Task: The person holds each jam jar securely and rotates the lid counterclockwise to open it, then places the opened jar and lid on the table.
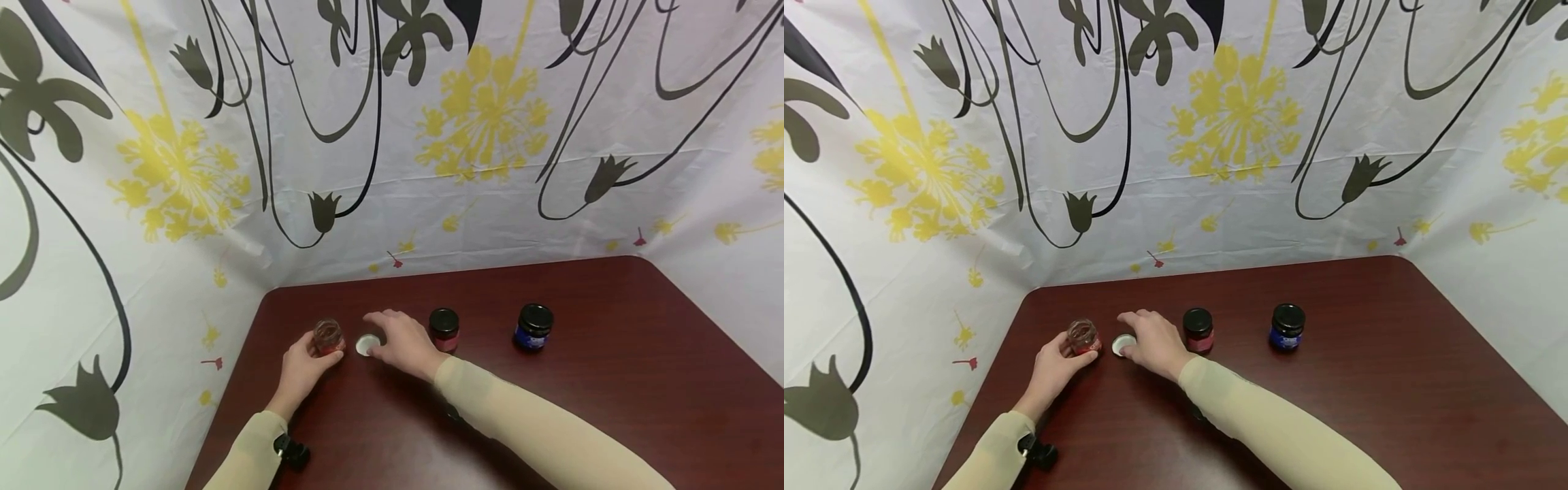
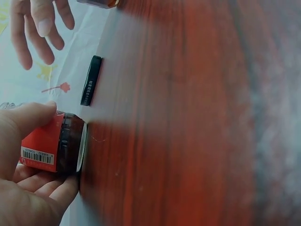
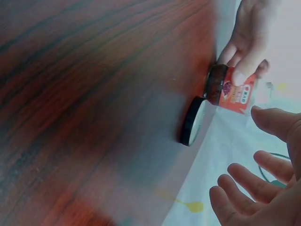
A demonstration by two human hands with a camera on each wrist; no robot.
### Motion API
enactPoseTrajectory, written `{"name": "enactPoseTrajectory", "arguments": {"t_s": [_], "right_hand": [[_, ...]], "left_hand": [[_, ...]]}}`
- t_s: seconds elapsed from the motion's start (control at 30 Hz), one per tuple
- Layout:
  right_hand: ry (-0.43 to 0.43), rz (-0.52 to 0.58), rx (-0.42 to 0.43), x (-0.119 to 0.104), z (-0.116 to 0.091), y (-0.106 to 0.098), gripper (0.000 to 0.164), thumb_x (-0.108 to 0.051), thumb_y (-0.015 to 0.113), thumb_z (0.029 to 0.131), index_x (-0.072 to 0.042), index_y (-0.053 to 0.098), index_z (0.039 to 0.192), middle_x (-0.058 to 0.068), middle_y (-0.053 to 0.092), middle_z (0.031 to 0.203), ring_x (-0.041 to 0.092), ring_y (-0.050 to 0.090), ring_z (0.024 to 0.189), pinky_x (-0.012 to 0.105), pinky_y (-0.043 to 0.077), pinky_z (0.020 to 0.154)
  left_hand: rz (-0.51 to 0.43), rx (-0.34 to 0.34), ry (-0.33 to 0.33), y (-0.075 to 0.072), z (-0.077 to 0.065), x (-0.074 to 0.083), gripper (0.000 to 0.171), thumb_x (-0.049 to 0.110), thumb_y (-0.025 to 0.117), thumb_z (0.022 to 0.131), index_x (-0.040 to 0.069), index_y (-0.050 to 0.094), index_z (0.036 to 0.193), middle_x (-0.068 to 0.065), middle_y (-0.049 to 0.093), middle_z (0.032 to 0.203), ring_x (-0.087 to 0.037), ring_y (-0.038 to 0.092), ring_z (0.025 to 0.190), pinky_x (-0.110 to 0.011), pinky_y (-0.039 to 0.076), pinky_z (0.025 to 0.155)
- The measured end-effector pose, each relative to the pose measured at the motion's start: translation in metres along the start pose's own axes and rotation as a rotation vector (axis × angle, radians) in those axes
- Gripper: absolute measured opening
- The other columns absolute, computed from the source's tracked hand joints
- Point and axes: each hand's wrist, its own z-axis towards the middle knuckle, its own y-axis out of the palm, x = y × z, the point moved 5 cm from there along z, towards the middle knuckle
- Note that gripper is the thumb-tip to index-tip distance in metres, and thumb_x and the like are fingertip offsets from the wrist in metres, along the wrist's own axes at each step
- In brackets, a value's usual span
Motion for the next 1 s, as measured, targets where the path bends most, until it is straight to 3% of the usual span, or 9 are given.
{"name": "enactPoseTrajectory", "arguments": {"t_s": [0.53,0.77,1.0], "right_hand": [[-0.037,0.045,0.048,-0.008,-0.010,-0.014,0.059,-0.032,0.082,0.084,-0.025,0.060,0.139,-0.002,0.062,0.131,0.019,0.059,0.119,0.040,0.050,0.093],[-0.049,0.077,0.086,-0.009,-0.017,-0.024,0.059,-0.034,0.083,0.084,-0.027,0.060,0.138,-0.004,0.062,0.131,0.018,0.058,0.120,0.041,0.050,0.094],[-0.052,0.112,0.101,-0.010,-0.025,-0.031,0.058,-0.035,0.081,0.086,-0.028,0.059,0.139,-0.007,0.061,0.131,0.014,0.059,0.119,0.040,0.051,0.092]], "left_hand": [[0.004,-0.001,0.025,-0.003,-0.001,0.001,0.072,0.030,0.087,0.080,0.019,0.053,0.142,-0.006,0.061,0.137,-0.025,0.059,0.125,-0.042,0.052,0.093],[-0.051,0.003,0.024,-0.004,-0.004,0.002,0.092,0.032,0.088,0.079,0.012,0.040,0.154,-0.011,0.051,0.147,-0.026,0.053,0.132,-0.040,0.046,0.101],[-0.050,-0.002,0.030,-0.004,-0.010,0.006,0.099,0.038,0.087,0.078,0.012,0.033,0.157,-0.011,0.045,0.152,-0.027,0.050,0.134,-0.038,0.044,0.104]]}}
